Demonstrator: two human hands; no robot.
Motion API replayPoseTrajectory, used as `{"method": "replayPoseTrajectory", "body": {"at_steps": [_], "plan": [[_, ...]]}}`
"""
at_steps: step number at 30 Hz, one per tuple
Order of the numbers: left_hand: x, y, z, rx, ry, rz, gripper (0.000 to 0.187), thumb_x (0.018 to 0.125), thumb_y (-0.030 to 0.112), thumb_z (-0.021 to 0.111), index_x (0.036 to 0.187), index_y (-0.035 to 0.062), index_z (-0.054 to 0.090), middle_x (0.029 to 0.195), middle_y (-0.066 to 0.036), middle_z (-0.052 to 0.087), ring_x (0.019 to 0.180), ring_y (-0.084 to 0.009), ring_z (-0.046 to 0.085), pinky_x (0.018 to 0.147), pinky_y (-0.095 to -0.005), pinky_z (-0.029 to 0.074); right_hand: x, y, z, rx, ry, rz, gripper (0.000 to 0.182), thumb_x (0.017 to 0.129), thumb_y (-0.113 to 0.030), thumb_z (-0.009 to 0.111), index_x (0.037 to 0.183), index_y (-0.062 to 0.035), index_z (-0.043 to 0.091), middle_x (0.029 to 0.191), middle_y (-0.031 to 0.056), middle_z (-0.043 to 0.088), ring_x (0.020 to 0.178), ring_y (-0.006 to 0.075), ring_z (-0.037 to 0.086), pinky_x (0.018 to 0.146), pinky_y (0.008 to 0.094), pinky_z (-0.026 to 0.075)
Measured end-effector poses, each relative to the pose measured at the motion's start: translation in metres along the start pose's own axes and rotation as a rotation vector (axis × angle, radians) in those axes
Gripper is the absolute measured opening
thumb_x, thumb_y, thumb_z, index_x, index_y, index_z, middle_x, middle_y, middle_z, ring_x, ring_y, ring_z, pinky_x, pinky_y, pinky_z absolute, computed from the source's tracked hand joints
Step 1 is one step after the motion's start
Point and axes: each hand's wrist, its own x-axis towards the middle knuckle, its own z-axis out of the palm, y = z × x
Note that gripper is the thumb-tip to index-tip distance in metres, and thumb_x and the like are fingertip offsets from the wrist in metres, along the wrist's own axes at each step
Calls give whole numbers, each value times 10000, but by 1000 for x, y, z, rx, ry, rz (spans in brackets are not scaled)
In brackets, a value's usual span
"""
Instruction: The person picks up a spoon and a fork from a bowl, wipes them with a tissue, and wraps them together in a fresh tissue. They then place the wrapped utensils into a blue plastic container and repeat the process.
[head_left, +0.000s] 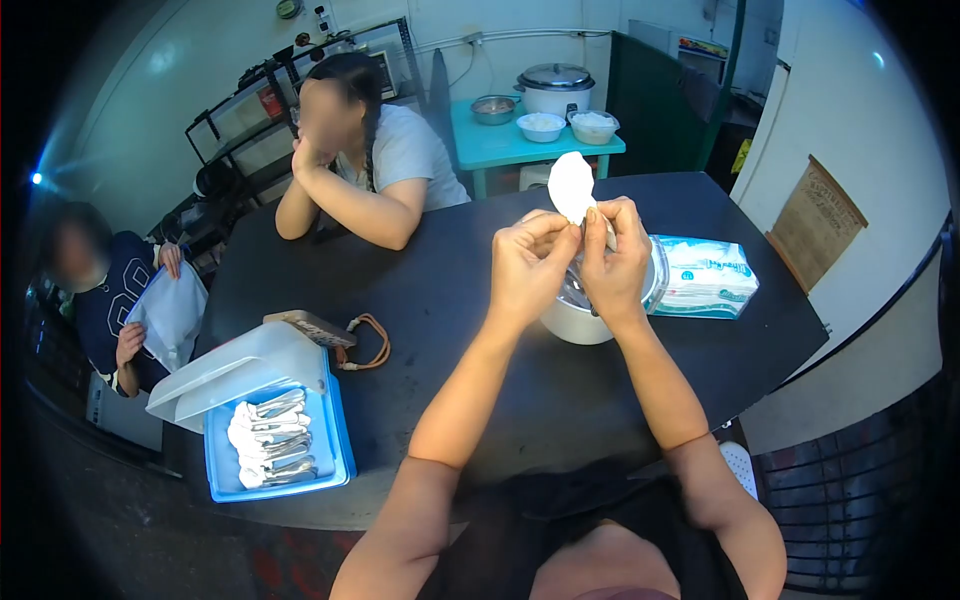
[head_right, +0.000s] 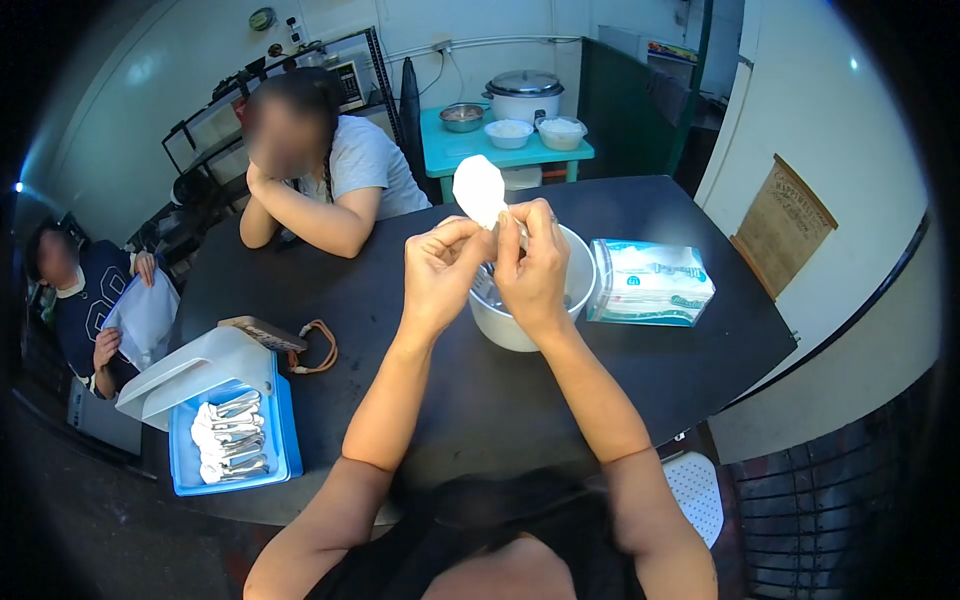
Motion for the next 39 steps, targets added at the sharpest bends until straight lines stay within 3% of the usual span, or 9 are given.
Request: {"method": "replayPoseTrajectory", "body": {"at_steps": [7, 12, 15, 22, 25, 28, 30, 33, 39], "plan": [[6, -3, -9, -56, -34, -95, 101, 899, 11, 686, 974, -57, 681, 873, -75, 720, 786, -84, 666, 706, -211, 521, 6, 1, -5, 92, -69, 28, 75, 914, -52, 623, 887, 18, 619, 758, 135, 621, 699, 278, 610, 638, 362, 455], [9, 0, -20, 131, -64, -110, 73, 897, 13, 679, 936, -49, 676, 847, -55, 713, 747, -46, 639, 673, -189, 500, 3, -1, -6, 337, -226, 452, 111, 948, -87, 608, 906, 12, 637, 737, 53, 636, 643, 86, 589, 600, 238, 456], [11, -3, -25, 149, -37, -79, 60, 898, 14, 677, 922, -41, 674, 827, -43, 706, 715, -36, 623, 643, -184, 491, 2, 6, -3, 395, -292, 421, 109, 929, -65, 636, 1001, 12, 611, 765, 27, 630, 643, 39, 583, 589, 196, 443], [16, -2, -32, 75, 28, -79, 121, 896, 64, 685, 931, -52, 682, 750, -52, 696, 643, -48, 607, 583, -211, 484, 4, 1, -8, 487, -425, 461, 342, 847, 32, 679, 1152, 21, 523, 827, 47, 647, 673, 45, 604, 595, 205, 446], [19, -9, -30, 23, 43, -96, 118, 903, 68, 678, 936, -45, 686, 752, -54, 695, 622, -49, 597, 567, -209, 476, 4, 1, -11, 380, -442, 472, 292, 858, 31, 651, 1124, 29, 531, 859, 66, 647, 668, 63, 613, 594, 217, 447], [20, -13, -30, -2, 65, -100, 120, 910, 73, 672, 938, -43, 688, 751, -54, 695, 613, -54, 597, 563, -208, 479, -2, 4, -7, 200, -428, 492, 190, 875, 5, 612, 1048, 52, 551, 842, 129, 621, 684, 190, 637, 608, 308, 465], [20, -15, -29, -20, 72, -100, 120, 910, 72, 671, 936, -44, 688, 752, -55, 695, 608, -57, 596, 565, -210, 483, -6, 14, -1, -99, -381, 102, 128, 918, -3, 562, 1029, 57, 577, 803, 134, 603, 691, 265, 602, 690, 334, 484], [20, -19, -30, -42, 67, -115, 123, 915, 73, 665, 931, -47, 689, 760, -58, 698, 607, -63, 595, 567, -215, 488, -8, 11, 3, -69, -345, 106, 106, 903, 2, 559, 967, 78, 594, 844, 187, 557, 741, 361, 560, 695, 411, 461], [20, -20, -40, 10, -40, -183, 163, 944, 122, 645, 957, -34, 690, 789, -54, 687, 645, -79, 609, 629, -231, 505, -4, 5, 1, -97, -339, 111, 74, 890, 2, 555, 906, 62, 594, 893, 212, 557, 799, 404, 577, 705, 460, 460]]}}
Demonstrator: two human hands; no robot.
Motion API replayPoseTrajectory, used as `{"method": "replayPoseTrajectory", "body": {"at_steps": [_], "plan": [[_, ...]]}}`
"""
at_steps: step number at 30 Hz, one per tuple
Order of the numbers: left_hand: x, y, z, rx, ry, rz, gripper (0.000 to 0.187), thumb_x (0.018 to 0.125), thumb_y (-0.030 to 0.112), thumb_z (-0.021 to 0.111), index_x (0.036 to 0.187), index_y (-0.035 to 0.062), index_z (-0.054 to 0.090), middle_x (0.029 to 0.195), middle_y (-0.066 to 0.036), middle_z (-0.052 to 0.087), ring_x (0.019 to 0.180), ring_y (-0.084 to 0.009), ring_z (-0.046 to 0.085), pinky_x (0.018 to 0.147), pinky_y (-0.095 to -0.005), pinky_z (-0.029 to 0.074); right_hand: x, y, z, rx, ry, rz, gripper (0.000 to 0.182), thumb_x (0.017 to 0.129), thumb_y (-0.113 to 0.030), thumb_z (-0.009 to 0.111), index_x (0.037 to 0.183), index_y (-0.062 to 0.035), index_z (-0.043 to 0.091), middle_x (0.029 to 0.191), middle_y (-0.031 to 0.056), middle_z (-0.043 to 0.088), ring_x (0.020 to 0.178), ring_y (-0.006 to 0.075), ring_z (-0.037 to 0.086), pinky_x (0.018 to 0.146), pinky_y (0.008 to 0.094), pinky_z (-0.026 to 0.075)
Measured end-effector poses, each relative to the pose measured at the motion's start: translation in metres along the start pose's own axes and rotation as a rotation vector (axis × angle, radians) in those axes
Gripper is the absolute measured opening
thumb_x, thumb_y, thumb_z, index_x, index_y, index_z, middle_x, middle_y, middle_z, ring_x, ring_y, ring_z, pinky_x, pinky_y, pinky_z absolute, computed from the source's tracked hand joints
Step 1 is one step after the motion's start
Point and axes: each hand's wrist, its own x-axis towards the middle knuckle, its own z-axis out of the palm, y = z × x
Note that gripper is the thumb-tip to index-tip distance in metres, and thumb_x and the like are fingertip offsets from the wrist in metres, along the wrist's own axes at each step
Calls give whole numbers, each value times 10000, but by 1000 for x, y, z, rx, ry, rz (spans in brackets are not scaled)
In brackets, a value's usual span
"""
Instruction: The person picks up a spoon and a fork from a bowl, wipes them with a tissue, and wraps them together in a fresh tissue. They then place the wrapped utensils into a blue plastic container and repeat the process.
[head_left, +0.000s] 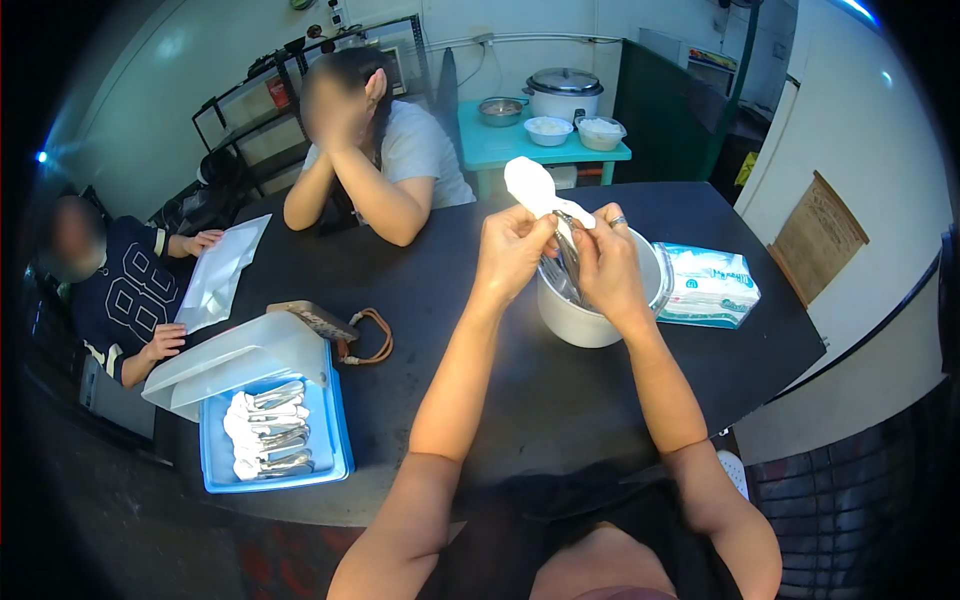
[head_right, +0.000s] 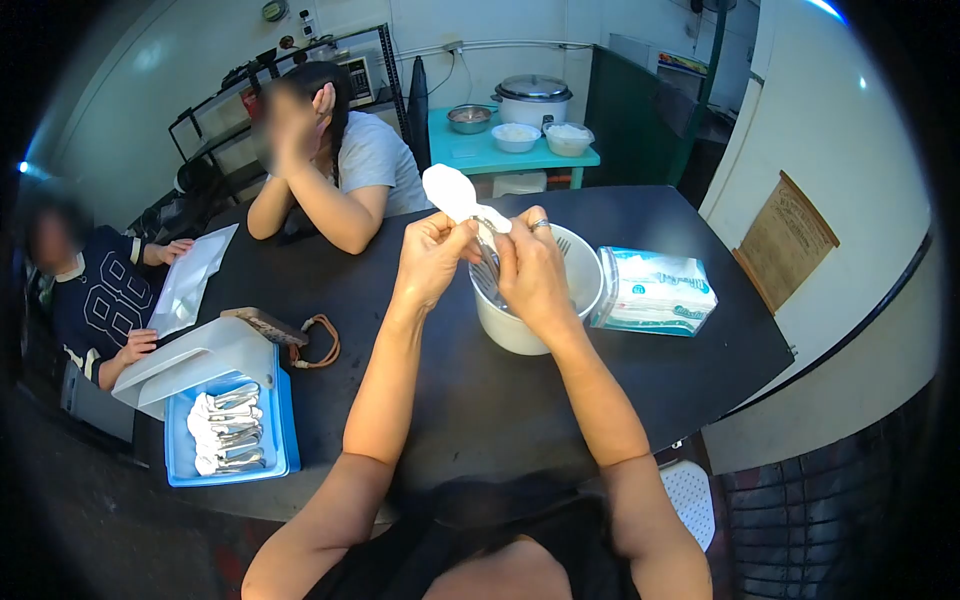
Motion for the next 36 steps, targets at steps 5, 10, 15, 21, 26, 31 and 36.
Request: {"method": "replayPoseTrajectory", "body": {"at_steps": [5, 10, 15, 21, 26, 31, 36], "plan": [[3, -9, -6, -172, -96, -74, 223, 955, 164, 627, 1018, -39, 694, 871, -78, 715, 718, -108, 644, 679, -256, 519, 3, 3, -8, 59, -60, -22, 117, 877, 18, 569, 983, 23, 617, 910, 163, 569, 740, 311, 601, 647, 395, 469], [4, -9, -4, -285, -79, -134, 245, 962, 173, 612, 1069, -35, 687, 952, -99, 730, 797, -129, 672, 723, -281, 529, 8, 3, -6, 281, -30, 82, 158, 894, -8, 584, 1049, 7, 615, 909, 108, 563, 742, 184, 588, 592, 287, 444], [1, -10, 0, -215, -7, -43, 212, 943, 142, 628, 1039, -35, 694, 866, -39, 701, 750, -89, 634, 663, -246, 513, 7, -11, 5, 133, 132, -131, 222, 866, -73, 686, 1067, 12, 644, 994, 121, 593, 869, 230, 623, 804, 326, 491], [-4, -11, 9, -118, -82, -26, 154, 919, 89, 634, 987, -26, 710, 838, -29, 697, 710, -66, 619, 635, -236, 503, 6, 14, 4, 250, 118, -24, 156, 897, -56, 667, 1019, 38, 693, 913, 83, 660, 865, 173, 614, 779, 298, 478], [-3, -12, 11, -188, -169, -33, 147, 914, 81, 623, 962, -36, 699, 851, -53, 713, 740, -75, 645, 663, -233, 514, 6, 39, -9, 680, -15, 386, 217, 957, -194, 658, 990, 20, 673, 884, 33, 647, 720, 56, 555, 668, 213, 434], [-5, -7, 9, -106, -169, -29, 159, 896, 90, 633, 967, -35, 701, 840, -43, 705, 713, -62, 625, 651, -233, 506, 8, 37, -2, 907, 30, 436, 160, 931, -134, 673, 1022, -3, 658, 803, 34, 648, 646, 68, 550, 608, 211, 429], [-8, 2, 6, -231, -212, -96, 180, 905, 90, 628, 994, -50, 697, 903, -92, 717, 732, -100, 659, 675, -258, 542, 5, 39, 1, 723, 23, 308, 142, 948, -76, 636, 1050, 13, 677, 856, 19, 617, 701, 59, 552, 627, 192, 422]]}}
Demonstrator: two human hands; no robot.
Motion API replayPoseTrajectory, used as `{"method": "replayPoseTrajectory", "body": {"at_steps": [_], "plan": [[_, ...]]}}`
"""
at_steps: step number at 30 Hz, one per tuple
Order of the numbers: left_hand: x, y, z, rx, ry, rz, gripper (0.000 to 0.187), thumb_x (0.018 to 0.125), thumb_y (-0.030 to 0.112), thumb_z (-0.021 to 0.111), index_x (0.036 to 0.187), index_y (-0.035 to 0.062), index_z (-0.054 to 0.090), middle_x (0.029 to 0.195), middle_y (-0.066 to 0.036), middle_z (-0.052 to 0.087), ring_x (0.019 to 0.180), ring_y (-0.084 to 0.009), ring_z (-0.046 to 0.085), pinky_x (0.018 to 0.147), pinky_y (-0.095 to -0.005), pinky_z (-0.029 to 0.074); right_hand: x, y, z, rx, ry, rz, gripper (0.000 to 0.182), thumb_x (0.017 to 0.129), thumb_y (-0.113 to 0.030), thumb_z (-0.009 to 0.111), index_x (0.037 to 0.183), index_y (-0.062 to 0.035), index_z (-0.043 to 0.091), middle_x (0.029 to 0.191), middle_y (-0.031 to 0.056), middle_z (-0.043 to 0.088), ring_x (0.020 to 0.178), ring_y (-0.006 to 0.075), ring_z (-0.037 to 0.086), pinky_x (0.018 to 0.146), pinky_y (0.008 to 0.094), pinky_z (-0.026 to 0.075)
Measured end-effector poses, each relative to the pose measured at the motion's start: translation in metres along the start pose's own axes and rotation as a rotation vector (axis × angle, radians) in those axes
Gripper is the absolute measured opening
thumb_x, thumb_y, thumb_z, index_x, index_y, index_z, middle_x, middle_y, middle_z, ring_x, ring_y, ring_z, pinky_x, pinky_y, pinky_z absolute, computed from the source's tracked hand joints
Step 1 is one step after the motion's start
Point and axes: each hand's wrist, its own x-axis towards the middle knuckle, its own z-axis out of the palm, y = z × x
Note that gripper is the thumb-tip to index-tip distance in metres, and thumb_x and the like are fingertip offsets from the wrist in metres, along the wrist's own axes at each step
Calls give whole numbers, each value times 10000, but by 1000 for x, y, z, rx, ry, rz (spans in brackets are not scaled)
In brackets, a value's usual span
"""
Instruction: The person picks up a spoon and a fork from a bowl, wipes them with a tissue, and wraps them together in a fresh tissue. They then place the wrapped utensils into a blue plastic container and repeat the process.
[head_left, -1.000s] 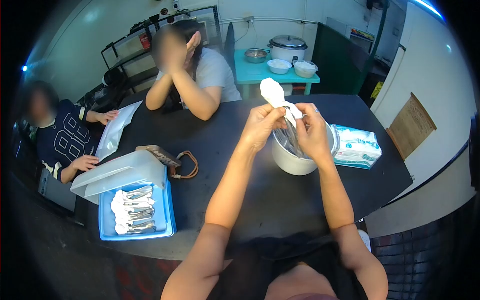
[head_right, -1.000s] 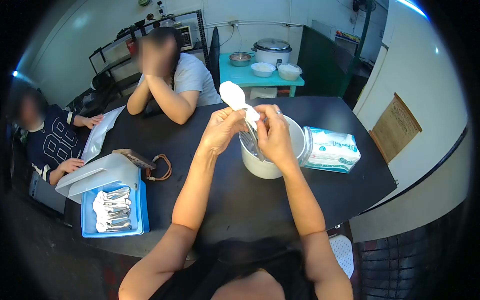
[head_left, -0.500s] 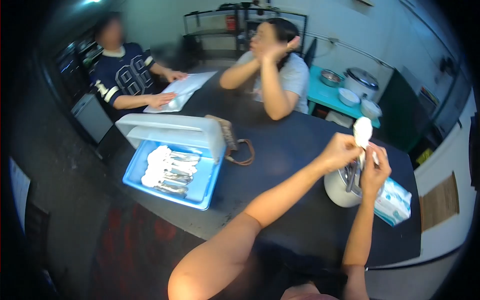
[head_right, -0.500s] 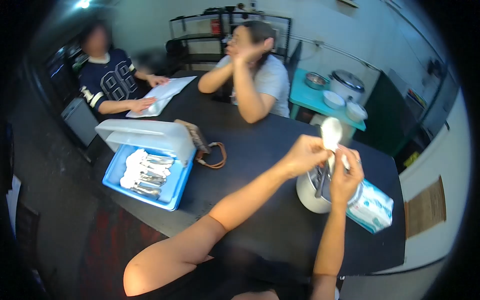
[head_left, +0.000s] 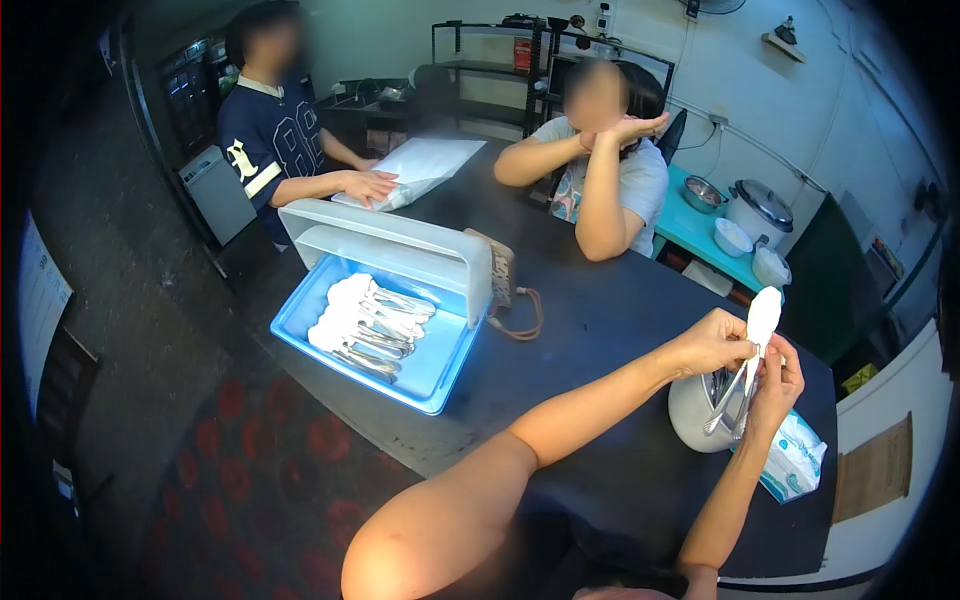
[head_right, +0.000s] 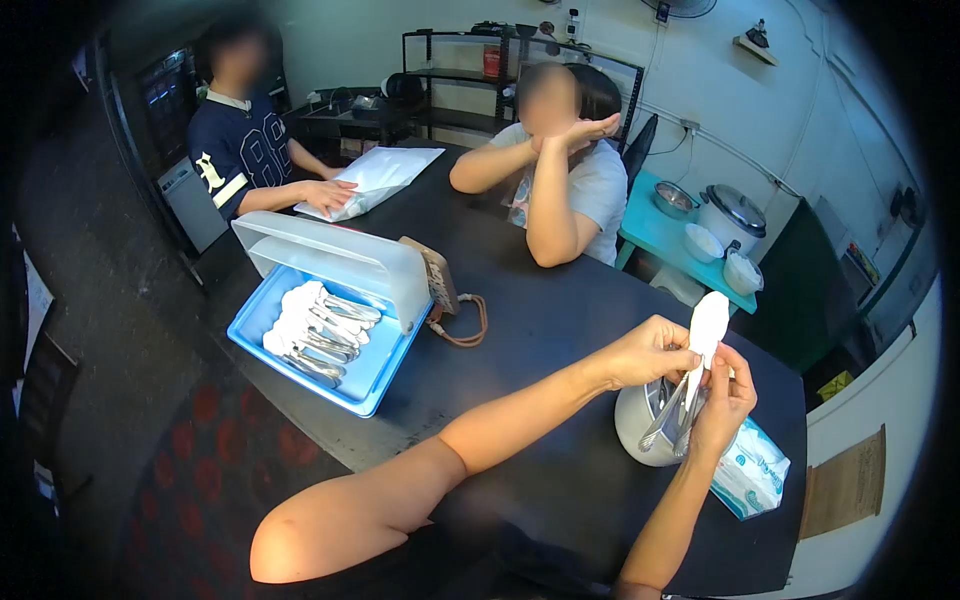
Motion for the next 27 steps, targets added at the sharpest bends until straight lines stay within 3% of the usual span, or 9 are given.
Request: {"method": "replayPoseTrajectory", "body": {"at_steps": [5, 8, 10, 15, 18, 21, 23, 27], "plan": [[3, 0, -7, -105, 28, -5, 192, 928, 81, 621, 1024, -73, 685, 920, -119, 720, 793, -144, 700, 743, -293, 582, -5, -15, 9, -322, -73, -261, 220, 973, -15, 571, 1157, 39, 680, 959, 37, 603, 822, 74, 568, 709, 213, 459], [2, 2, -9, -179, 58, 4, 170, 893, 72, 647, 950, -81, 692, 853, -116, 707, 730, -148, 698, 670, -268, 583, -7, -15, 10, -354, -97, -287, 246, 977, 6, 549, 1189, 40, 670, 990, 49, 600, 875, 84, 578, 733, 222, 469], [4, -1, -14, -122, 5, 3, 210, 938, 115, 652, 1038, -68, 682, 935, -115, 716, 810, -148, 702, 751, -283, 584, -7, -12, 8, -332, -104, -269, 245, 976, 11, 549, 1187, 45, 670, 990, 49, 600, 887, 84, 580, 735, 226, 469], [2, -1, -13, -123, 18, 20, 223, 932, 140, 676, 1035, -58, 682, 943, -111, 713, 817, -146, 698, 756, -276, 579, -9, -20, 11, -274, -145, -183, 238, 977, 8, 557, 1181, 72, 661, 1000, 46, 600, 904, 84, 580, 748, 223, 465], [2, 0, -14, -97, 19, 31, 219, 928, 141, 685, 1028, -53, 683, 934, -99, 706, 810, -134, 682, 769, -267, 570, -7, -14, 4, -283, -166, -158, 244, 973, -6, 576, 1189, 76, 655, 978, 33, 602, 840, 80, 588, 703, 213, 472], [2, -2, -15, -66, 9, 42, 204, 923, 127, 689, 1025, -50, 683, 926, -85, 697, 809, -125, 663, 774, -260, 556, -3, -8, -4, -166, -176, -2, 223, 968, -39, 596, 1148, 71, 669, 894, 31, 620, 701, 75, 588, 602, 213, 479], [2, 0, -13, -66, 2, 49, 194, 920, 115, 690, 1025, -47, 683, 925, -79, 693, 810, -122, 655, 772, -257, 549, -1, -3, -7, -4, -176, 139, 184, 966, -98, 617, 1047, 55, 679, 783, 33, 628, 570, 77, 566, 487, 226, 473], [1, 3, -12, 44, 7, 176, 154, 918, 83, 680, 1007, -42, 692, 932, -80, 695, 818, -130, 657, 757, -266, 545, 4, 6, -16, 165, -246, 302, 209, 965, -164, 621, 989, 42, 648, 722, 49, 631, 523, 90, 568, 444, 230, 475]]}}
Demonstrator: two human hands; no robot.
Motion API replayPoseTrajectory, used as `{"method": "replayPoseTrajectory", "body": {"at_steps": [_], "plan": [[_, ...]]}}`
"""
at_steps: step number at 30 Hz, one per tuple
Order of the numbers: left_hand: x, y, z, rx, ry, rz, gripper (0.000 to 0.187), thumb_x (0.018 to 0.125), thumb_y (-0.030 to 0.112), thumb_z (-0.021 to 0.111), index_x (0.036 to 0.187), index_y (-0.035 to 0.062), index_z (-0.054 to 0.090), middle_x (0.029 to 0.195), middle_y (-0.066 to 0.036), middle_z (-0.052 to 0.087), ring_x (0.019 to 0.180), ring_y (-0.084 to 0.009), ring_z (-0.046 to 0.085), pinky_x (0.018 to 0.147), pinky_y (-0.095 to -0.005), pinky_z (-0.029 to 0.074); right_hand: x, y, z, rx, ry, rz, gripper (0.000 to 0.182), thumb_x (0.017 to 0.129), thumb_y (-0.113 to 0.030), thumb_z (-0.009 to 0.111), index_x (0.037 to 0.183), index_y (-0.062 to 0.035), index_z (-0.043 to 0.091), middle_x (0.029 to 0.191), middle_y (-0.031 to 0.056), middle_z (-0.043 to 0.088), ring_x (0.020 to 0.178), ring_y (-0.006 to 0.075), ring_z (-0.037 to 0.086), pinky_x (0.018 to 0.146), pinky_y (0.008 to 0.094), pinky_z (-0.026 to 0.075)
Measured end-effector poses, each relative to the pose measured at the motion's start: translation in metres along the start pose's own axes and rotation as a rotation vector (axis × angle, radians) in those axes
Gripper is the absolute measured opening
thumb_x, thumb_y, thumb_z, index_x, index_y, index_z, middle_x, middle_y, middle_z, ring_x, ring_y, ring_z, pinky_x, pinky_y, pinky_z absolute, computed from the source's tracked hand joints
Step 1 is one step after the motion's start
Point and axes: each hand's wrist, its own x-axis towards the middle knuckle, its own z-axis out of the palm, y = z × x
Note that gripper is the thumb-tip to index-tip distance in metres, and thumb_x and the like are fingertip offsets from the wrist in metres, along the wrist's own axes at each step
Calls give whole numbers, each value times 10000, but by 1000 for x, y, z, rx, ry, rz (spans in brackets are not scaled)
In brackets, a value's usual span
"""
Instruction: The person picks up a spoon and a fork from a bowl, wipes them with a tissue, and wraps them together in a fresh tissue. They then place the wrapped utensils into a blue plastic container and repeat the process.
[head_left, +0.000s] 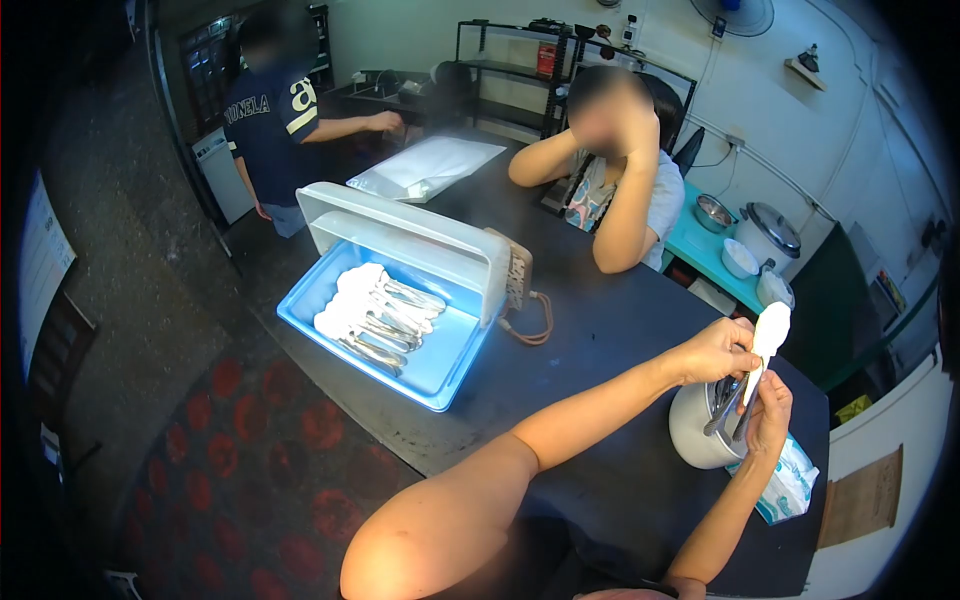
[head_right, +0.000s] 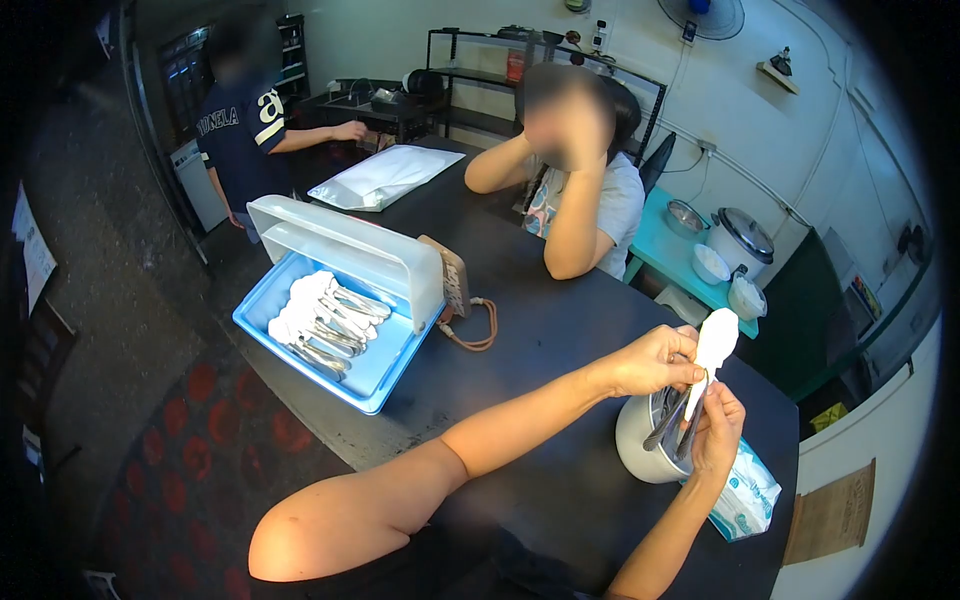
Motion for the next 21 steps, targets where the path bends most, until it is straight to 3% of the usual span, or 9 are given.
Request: {"method": "replayPoseTrajectory", "body": {"at_steps": [2, 4, 9, 18, 21], "plan": [[-1, 1, 0, 10, -10, 21, 142, 917, 75, 678, 996, -42, 695, 929, -80, 696, 812, -131, 657, 752, -268, 546, 0, -4, 5, 156, -107, 124, 240, 965, -193, 605, 1011, 42, 617, 719, 63, 634, 497, 103, 574, 418, 223, 471], [-1, 3, -1, -81, -60, -96, 136, 918, 67, 672, 981, -51, 696, 907, -87, 700, 793, -130, 660, 743, -272, 547, 3, 3, -2, 196, -133, 143, 251, 963, -196, 599, 1032, 45, 606, 720, 66, 635, 481, 106, 568, 411, 223, 467], [0, 1, -2, -53, -54, -91, 141, 922, 53, 659, 989, -67, 689, 877, -92, 704, 784, -127, 666, 744, -274, 550, 4, 6, -6, 239, -167, 165, 257, 967, -198, 581, 1069, 37, 585, 723, 70, 635, 446, 107, 551, 395, 224, 456], [0, 0, 3, -72, 37, -28, 114, 964, 57, 595, 1017, -34, 636, 907, -57, 668, 791, -91, 618, 692, -246, 505, -9, -22, 27, 30, 2, 24, 263, 945, -131, 614, 1161, 2, 544, 812, 59, 631, 541, 70, 550, 460, 205, 451], [1, 2, 5, -31, 82, -14, 109, 987, 73, 553, 1040, -6, 607, 895, -32, 647, 775, -70, 584, 674, -239, 479, -13, -19, 22, -157, -31, -138, 311, 925, -104, 640, 1198, -12, 521, 835, 36, 623, 580, 53, 531, 502, 193, 426]]}}
